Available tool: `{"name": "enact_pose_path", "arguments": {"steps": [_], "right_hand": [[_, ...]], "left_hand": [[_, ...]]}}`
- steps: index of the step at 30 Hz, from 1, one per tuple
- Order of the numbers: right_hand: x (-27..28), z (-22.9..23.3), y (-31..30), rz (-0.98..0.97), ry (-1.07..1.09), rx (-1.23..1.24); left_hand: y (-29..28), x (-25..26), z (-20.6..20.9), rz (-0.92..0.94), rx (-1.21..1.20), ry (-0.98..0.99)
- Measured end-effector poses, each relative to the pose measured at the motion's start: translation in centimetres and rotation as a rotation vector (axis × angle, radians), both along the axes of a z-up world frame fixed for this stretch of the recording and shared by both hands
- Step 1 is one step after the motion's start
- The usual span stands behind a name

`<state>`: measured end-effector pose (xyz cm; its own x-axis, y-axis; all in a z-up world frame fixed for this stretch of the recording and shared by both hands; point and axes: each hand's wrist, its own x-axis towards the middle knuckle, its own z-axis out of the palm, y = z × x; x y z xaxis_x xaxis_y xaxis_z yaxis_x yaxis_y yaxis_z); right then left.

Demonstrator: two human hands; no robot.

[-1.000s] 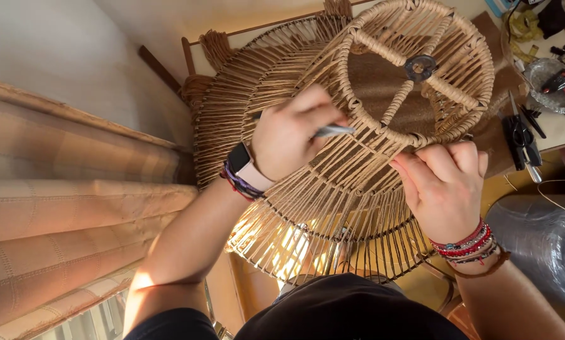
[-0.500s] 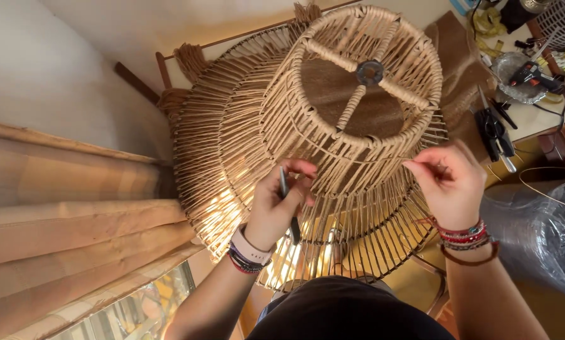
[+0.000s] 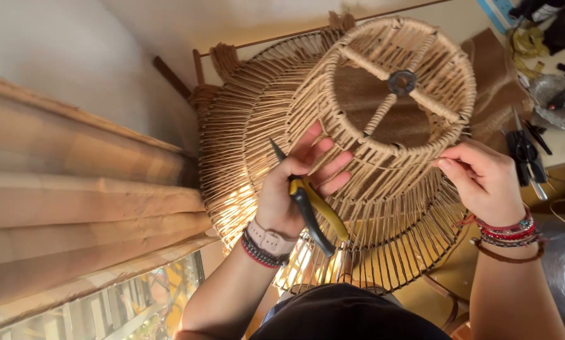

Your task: Trimming and weaving wicker strands on a large lampshade using pliers

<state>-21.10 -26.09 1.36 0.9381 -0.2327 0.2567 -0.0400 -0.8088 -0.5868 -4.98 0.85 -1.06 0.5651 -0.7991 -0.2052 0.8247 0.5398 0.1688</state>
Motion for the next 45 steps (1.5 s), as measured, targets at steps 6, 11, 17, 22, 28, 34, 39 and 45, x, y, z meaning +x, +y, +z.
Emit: {"name": "enact_pose_path", "arguments": {"steps": [6,11,17,22,28,34,39,45], "right_hand": [[0.9,-2.5,-0.6,0.072,-0.082,0.113],[1.6,-5.1,-0.3,0.011,-0.208,0.372],[1.5,-7.0,-1.0,0.019,-0.297,0.557],[1.4,-7.5,-1.4,0.006,-0.31,0.597],[1.6,-7.2,-1.4,0.03,-0.301,0.617],[0.5,-11.5,-4.2,0.11,-0.372,0.847],[1.6,-8.0,-2.2,0.155,-0.332,0.771],[1.2,-8.6,-2.0,0.007,-0.322,0.723]], "left_hand": [[-0.5,1.1,-0.9,0.026,0.029,-0.024],[-0.7,1.5,-1.0,0.022,-0.029,0.003],[-1.1,1.2,-0.2,0.034,0.017,-0.03],[-0.8,1.9,-0.4,0.022,0.031,-0.106],[-1.3,5.0,0.1,0.196,0.471,-0.632],[-3.9,6.9,-1.6,0.419,0.649,-1.132],[-4.2,7.0,-2.1,0.431,0.539,-1.07],[-3.8,6.9,-1.4,0.437,0.613,-1.155]]}}
